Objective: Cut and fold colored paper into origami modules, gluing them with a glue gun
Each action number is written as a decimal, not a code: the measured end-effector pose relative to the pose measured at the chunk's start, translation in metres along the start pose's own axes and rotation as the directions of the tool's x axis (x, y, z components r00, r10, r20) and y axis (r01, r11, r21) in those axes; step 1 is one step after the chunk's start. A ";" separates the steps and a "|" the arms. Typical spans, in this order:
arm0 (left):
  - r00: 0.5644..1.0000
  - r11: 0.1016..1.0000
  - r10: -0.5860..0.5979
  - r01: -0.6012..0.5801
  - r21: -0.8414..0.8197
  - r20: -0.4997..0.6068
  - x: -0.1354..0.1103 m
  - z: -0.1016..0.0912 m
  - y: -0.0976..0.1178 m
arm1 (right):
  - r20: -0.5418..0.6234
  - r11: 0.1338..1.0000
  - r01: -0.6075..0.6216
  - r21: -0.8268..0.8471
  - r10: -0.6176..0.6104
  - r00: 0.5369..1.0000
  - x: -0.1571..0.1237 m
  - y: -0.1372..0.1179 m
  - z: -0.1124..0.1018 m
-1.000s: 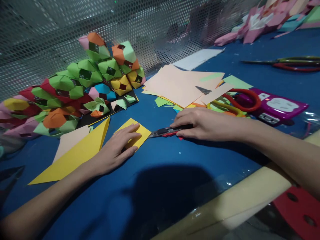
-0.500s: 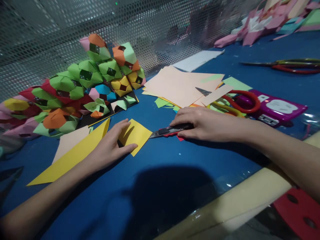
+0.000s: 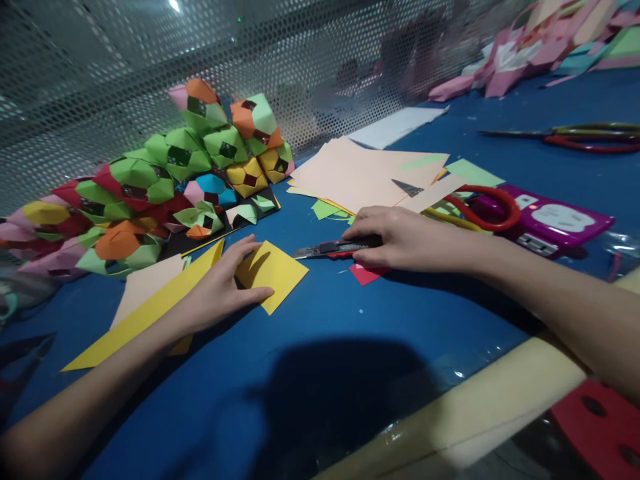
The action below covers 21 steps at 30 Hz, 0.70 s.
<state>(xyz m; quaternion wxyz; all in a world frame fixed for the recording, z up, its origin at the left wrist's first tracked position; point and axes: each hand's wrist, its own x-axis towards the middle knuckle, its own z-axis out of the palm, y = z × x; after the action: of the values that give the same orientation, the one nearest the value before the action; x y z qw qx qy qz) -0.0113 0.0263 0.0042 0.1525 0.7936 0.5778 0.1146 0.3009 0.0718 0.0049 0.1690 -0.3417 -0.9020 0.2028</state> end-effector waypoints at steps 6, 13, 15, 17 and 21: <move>1.000 1.000 -0.014 0.013 0.002 0.019 0.000 -0.001 0.001 | -0.118 0.995 -0.028 -0.092 0.016 0.993 0.022 -0.005 0.020; 1.000 0.999 -0.018 0.018 -0.045 -0.014 -0.003 0.003 0.000 | 0.020 0.993 0.094 -0.076 -0.093 0.996 0.060 -0.007 0.019; 0.999 0.998 -0.027 0.025 -0.054 -0.037 -0.004 0.004 0.001 | 0.059 0.990 0.138 -0.001 -0.138 0.989 0.068 -0.006 0.013; 0.997 0.998 -0.029 0.025 -0.056 -0.071 -0.004 0.006 0.001 | 0.068 0.987 0.142 0.075 -0.147 0.987 0.070 -0.007 0.008; 0.987 0.998 -0.028 0.019 -0.063 -0.158 -0.005 0.008 0.000 | 0.034 0.985 0.142 0.097 -0.146 0.989 0.063 -0.010 -0.002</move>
<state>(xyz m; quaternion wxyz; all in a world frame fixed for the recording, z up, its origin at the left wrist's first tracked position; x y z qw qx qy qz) -0.0101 0.0212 -0.0030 0.1315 0.7701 0.5936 0.1930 0.2516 0.1079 0.0217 0.1807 -0.2633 -0.9170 0.2392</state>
